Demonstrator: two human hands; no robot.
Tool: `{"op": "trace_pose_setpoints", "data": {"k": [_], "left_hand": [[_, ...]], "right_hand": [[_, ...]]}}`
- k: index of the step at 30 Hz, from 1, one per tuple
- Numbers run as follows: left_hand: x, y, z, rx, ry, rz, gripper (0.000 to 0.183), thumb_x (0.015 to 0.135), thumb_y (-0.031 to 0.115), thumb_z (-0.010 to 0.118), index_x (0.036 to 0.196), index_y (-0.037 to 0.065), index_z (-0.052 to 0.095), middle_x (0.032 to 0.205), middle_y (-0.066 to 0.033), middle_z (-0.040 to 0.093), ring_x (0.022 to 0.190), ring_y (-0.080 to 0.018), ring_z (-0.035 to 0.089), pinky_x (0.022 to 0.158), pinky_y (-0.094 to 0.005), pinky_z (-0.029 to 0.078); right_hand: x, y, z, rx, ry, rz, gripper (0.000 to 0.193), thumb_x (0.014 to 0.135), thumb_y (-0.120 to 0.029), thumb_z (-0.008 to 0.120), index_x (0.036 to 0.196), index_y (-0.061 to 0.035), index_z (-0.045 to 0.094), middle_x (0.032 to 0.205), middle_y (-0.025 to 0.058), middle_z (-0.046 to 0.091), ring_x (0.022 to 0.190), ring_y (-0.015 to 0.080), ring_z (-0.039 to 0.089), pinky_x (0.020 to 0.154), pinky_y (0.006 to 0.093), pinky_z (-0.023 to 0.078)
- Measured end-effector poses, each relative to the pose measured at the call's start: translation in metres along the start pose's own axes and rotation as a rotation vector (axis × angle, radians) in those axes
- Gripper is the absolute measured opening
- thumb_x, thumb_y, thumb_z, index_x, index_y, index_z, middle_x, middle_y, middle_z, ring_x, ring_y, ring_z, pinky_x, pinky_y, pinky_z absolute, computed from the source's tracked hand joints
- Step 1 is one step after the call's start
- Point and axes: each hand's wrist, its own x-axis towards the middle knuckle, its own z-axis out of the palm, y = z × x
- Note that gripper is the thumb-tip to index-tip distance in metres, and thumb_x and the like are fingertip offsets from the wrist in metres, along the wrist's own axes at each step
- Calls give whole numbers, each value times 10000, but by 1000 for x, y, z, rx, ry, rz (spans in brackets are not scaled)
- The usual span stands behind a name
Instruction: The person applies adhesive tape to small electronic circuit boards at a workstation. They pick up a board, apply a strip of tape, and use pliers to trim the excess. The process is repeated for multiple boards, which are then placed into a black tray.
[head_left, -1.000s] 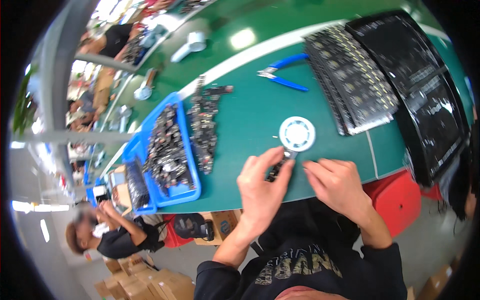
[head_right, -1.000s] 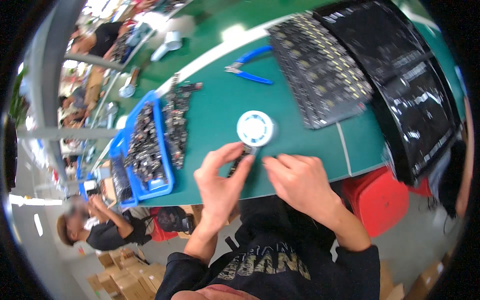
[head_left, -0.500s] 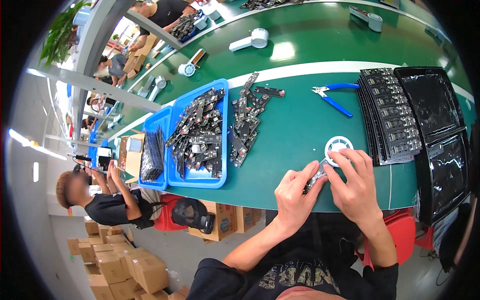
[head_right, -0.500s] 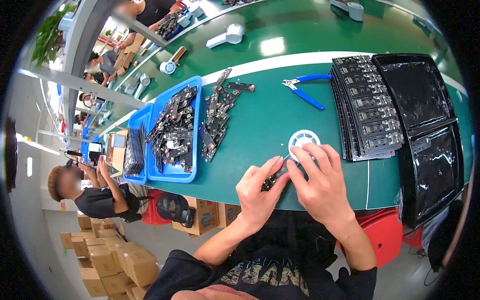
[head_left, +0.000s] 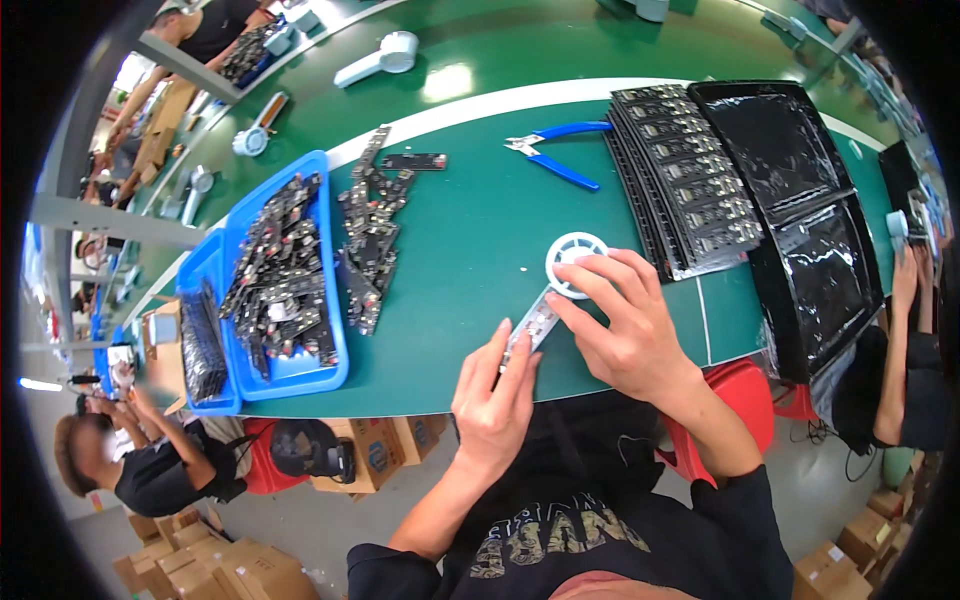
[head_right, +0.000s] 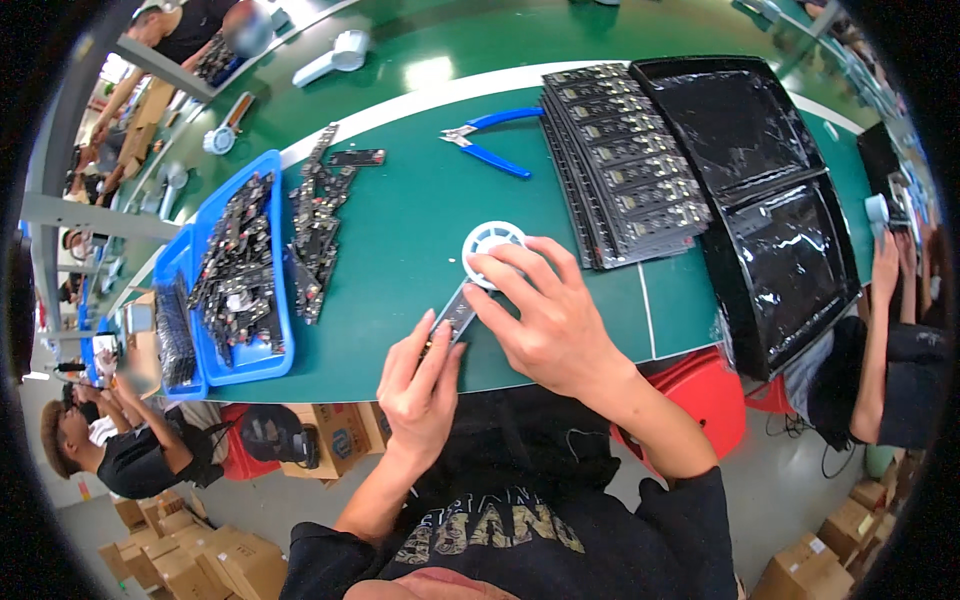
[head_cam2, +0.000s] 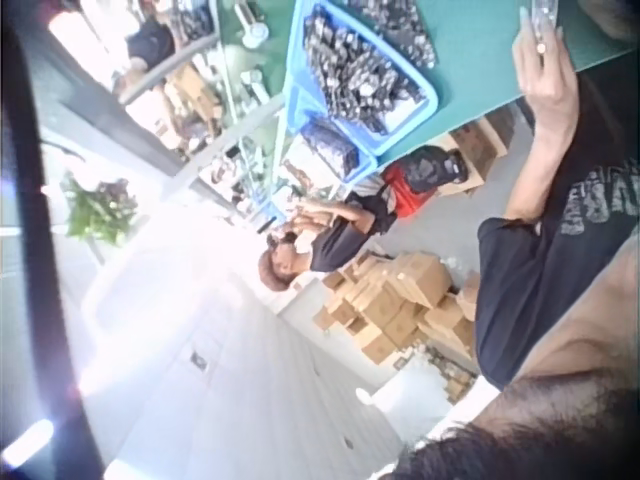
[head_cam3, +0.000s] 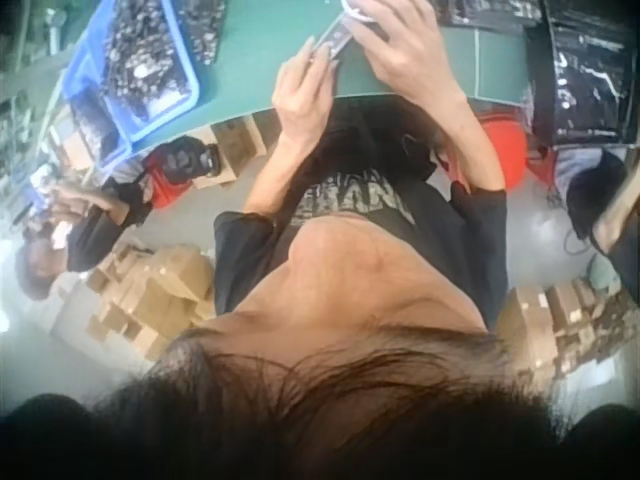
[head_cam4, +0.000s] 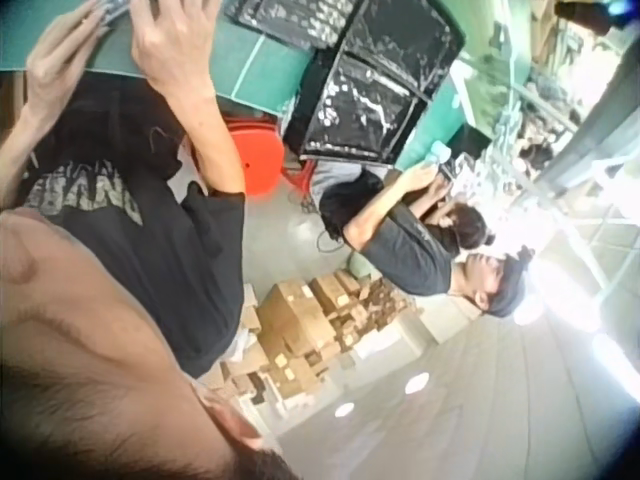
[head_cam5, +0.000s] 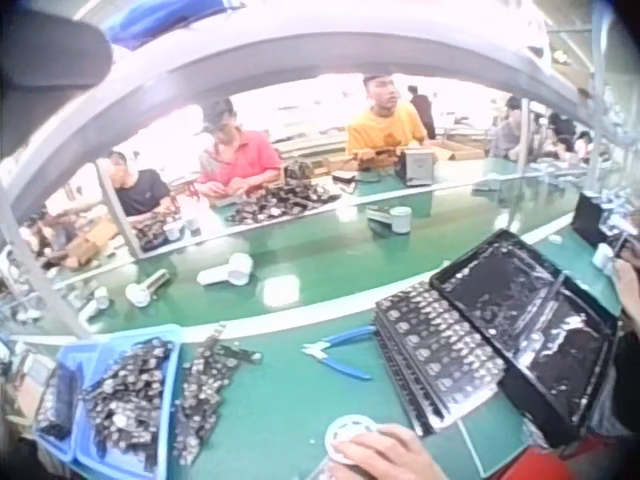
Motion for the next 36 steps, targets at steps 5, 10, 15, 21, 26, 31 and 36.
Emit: {"op": "trace_pose_setpoints", "data": {"k": [5, 10, 15, 21, 26, 31, 36], "left_hand": [[-2, -2, 0, 47, 6, 33, 386, 796, -48, 847, 1169, 13, 768, 1177, -184, 744, 965, -343, 724, 844, -422, 577], [-1, -5, -1, 35, 14, 42, 380, 781, -43, 854, 1147, 14, 770, 1149, -167, 751, 907, -320, 707, 811, -409, 556], [4, -7, -1, -51, 31, 49, 352, 774, -52, 853, 1114, -6, 773, 1093, -149, 763, 859, -306, 693, 788, -393, 554], [8, -11, -4, -132, 19, 3, 361, 772, -33, 858, 1121, -1, 773, 1069, -143, 765, 814, -300, 681, 770, -394, 554], [23, -24, -24, -253, 18, -153, 306, 818, -39, 838, 1121, -30, 795, 1068, -198, 793, 864, -274, 734, 807, -349, 571], [73, -36, -50, -239, 24, -154, 319, 878, -22, 808, 1196, -23, 781, 1114, -204, 791, 947, -214, 743, 881, -325, 563], [151, -52, -29, -211, 62, -185, 306, 905, 76, 807, 1200, -2, 783, 1098, -201, 797, 1023, -238, 771, 933, -333, 560]], "right_hand": [[6, 17, -11, 215, 114, 74, 326, 736, 76, 719, 1050, -13, 720, 1200, 134, 691, 1127, 341, 657, 957, 462, 541], [11, 22, -17, 235, 151, 102, 336, 729, 127, 693, 1037, -5, 710, 1137, 143, 704, 1050, 354, 679, 876, 431, 576], [12, 21, -15, 246, 62, 64, 337, 735, 96, 713, 1049, -27, 718, 1201, 143, 681, 1123, 363, 645, 954, 459, 543], [25, 18, -17, 282, -104, 41, 469, 744, -7, 798, 1198, -68, 699, 1319, 144, 621, 1262, 372, 561, 1066, 494, 466], [25, 11, -9, 169, 257, -88, 448, 726, -38, 858, 1148, -55, 709, 1143, 130, 649, 1008, 348, 654, 843, 456, 545], [15, -13, 6, 245, -45, -438, 180, 795, -149, 806, 845, -70, 652, 751, -2, 562, 712, 176, 610, 645, 327, 474], [29, -43, 66, 341, -238, -712, 134, 837, -169, 683, 792, -52, 635, 674, 24, 615, 677, 207, 647, 579, 357, 517]]}}
